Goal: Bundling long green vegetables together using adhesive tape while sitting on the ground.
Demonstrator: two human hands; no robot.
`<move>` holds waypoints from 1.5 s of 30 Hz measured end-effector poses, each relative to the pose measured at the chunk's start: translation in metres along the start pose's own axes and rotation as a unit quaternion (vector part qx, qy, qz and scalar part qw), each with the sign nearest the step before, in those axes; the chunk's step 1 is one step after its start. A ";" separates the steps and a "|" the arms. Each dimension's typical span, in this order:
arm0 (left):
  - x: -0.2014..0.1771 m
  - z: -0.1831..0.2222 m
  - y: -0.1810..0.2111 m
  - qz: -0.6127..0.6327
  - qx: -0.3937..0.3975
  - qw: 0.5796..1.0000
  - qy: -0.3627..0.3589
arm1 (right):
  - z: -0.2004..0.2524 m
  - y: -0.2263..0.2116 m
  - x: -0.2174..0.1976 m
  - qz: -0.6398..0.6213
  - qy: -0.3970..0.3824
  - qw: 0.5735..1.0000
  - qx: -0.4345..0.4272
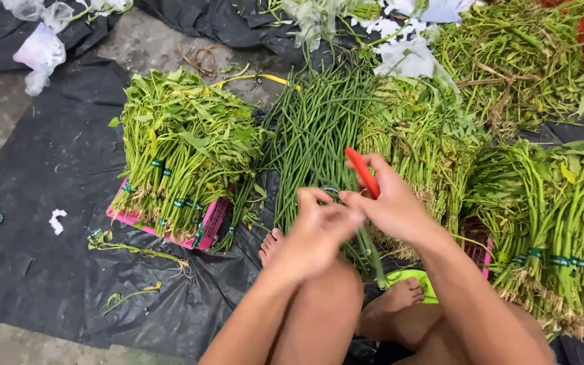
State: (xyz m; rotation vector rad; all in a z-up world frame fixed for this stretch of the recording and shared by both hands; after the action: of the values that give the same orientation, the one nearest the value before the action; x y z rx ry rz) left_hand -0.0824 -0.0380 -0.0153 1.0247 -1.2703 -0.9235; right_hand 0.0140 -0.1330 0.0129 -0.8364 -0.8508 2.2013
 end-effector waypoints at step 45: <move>-0.086 -0.242 0.081 -0.081 0.262 0.960 0.059 | -0.005 -0.010 -0.041 0.194 0.162 0.956 -0.148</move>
State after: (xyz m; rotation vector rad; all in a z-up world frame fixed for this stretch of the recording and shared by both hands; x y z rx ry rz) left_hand 0.1506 0.0890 0.0331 1.5955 -1.3774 -0.6423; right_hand 0.0452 -0.1552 0.0307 -1.5806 -0.9210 2.1916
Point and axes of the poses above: each hand's wrist, its own z-axis away from the middle knuckle, its own x-axis out of the palm, y = z × x, the point moved 7 cm from there along -z, towards the middle knuckle, and after that the axes turned 15 degrees about x, right-handed, at the moved point
